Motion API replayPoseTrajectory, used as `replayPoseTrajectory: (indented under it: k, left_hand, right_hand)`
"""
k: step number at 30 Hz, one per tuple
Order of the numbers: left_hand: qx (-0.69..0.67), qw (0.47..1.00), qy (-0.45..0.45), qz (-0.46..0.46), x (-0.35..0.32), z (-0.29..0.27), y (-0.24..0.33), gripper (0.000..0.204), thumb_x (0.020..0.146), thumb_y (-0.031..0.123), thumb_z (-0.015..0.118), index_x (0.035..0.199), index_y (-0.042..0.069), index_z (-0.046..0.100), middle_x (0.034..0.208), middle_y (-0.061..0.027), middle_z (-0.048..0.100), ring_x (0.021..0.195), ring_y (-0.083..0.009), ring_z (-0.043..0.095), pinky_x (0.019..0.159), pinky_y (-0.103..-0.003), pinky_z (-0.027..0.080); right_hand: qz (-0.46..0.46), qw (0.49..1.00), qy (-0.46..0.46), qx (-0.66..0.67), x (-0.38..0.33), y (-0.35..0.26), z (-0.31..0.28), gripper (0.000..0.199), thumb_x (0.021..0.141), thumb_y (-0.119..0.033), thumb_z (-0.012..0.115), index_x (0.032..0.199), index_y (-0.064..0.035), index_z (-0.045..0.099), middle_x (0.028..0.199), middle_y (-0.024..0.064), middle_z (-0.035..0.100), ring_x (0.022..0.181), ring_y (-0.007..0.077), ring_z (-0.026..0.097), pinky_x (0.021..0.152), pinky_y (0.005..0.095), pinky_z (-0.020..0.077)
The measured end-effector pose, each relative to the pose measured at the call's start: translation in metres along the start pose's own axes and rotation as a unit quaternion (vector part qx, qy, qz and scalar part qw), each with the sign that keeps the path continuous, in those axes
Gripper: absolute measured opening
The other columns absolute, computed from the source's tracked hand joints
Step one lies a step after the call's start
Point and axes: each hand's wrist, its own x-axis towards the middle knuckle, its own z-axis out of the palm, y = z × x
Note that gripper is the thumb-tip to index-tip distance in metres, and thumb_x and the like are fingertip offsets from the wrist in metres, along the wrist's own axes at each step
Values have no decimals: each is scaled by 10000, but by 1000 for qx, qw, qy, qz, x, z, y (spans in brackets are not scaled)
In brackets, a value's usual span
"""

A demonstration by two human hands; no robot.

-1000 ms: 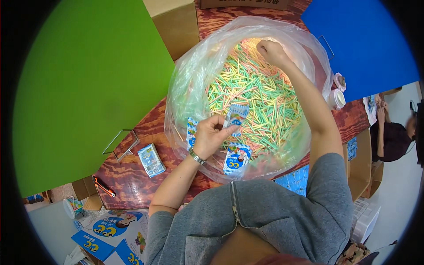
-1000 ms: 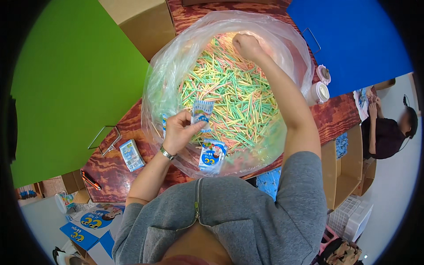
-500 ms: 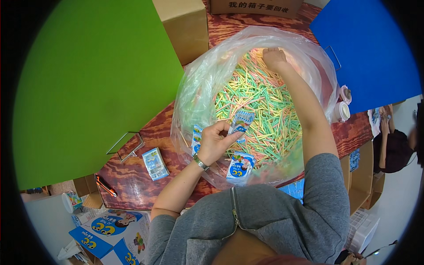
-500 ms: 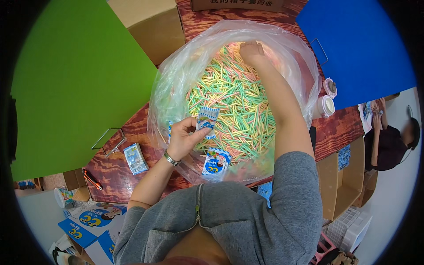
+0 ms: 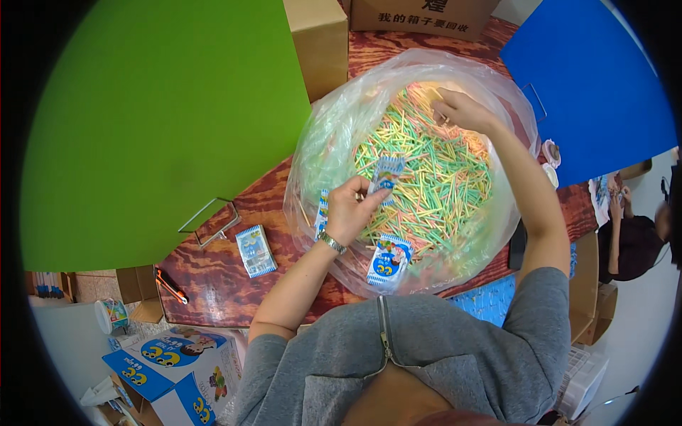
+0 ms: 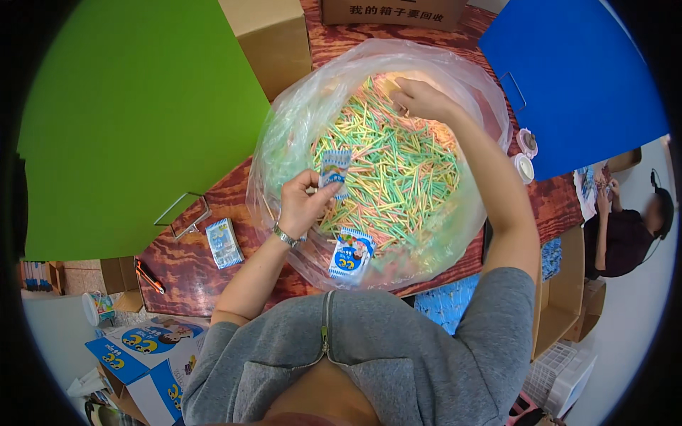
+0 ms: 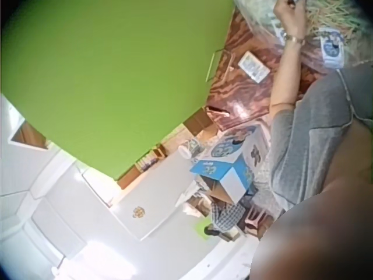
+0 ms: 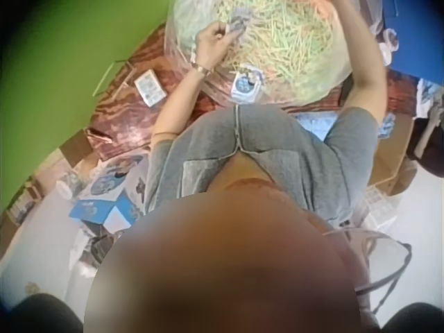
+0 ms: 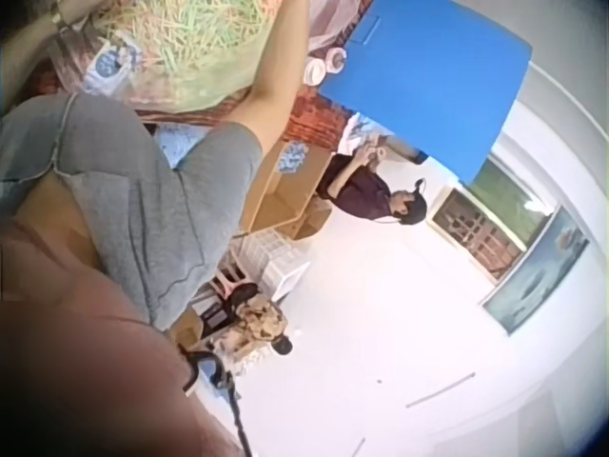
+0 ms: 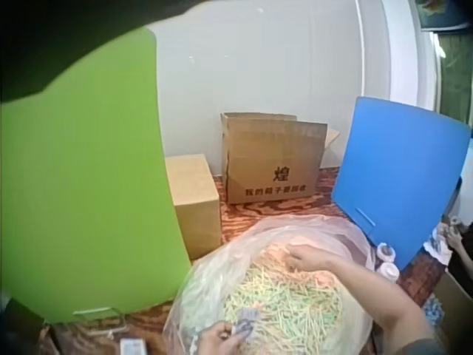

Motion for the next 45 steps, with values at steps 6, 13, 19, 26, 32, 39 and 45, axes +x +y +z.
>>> replayPoseTrajectory:
  k: [6, 13, 19, 26, 32, 39, 45]
  left_hand:
    - [109, 986, 84, 92, 5, 1, 15, 239, 759, 153, 812, 753, 20, 614, 643, -61, 620, 545, -133, 561, 505, -280, 445]
    - [153, 973, 107, 136, -2, -2, 23, 238, 742, 146, 801, 751, 21, 599, 663, -113, 609, 559, -238, 598, 514, -338, 456]
    - [161, 967, 119, 160, -6, -7, 19, 117, 725, 21, 711, 773, 15, 604, 720, -123, 623, 634, -264, 624, 564, -366, 483]
    - [187, 951, 131, 207, -7, -8, 19, 107, 704, -1, 683, 771, 16, 602, 725, -117, 614, 671, -287, 616, 597, -385, 486]
    - [182, 951, 140, 207, -8, -10, 15, 245, 730, 124, 817, 786, 8, 609, 730, -111, 634, 592, -215, 621, 521, -329, 481]
    - [199, 931, 134, 277, -9, -13, 21, 169, 718, -5, 687, 876, 26, 638, 816, -120, 645, 716, -297, 630, 622, -374, 501]
    - [50, 985, 66, 153, -17, -16, 17, 143, 825, 59, 708, 948, 14, 651, 850, -99, 691, 723, -208, 672, 606, -309, 511]
  right_hand:
    - [-61, 989, -131, -13, -74, -83, 10, 212, 1021, -237, 472, 999, -29, 505, 807, 54, 608, 704, 153, 625, 638, 303, 534]
    - [-139, 957, -139, -212, -82, -122, 29, 197, 976, -182, 496, 967, 14, 519, 759, 187, 626, 734, 322, 651, 644, 427, 503]
    - [-132, 906, -171, -365, -76, -141, 41, 189, 937, -169, 565, 943, 20, 545, 765, 203, 633, 743, 383, 636, 661, 476, 478]
    - [-150, 814, -245, -505, -69, -171, 47, 168, 919, -128, 552, 943, 34, 587, 812, 221, 654, 785, 394, 654, 705, 483, 507]
    - [-129, 843, -186, -489, -80, -180, 52, 156, 866, -72, 551, 941, 50, 611, 842, 215, 672, 836, 375, 675, 737, 460, 530]
    - [-207, 829, -152, -496, -84, -193, 58, 232, 869, -190, 629, 950, 25, 661, 830, 234, 670, 822, 361, 674, 728, 426, 538]
    - [-319, 886, -30, -335, -83, -168, 77, 329, 857, -214, 640, 1097, 7, 598, 898, 211, 627, 882, 344, 649, 743, 423, 532]
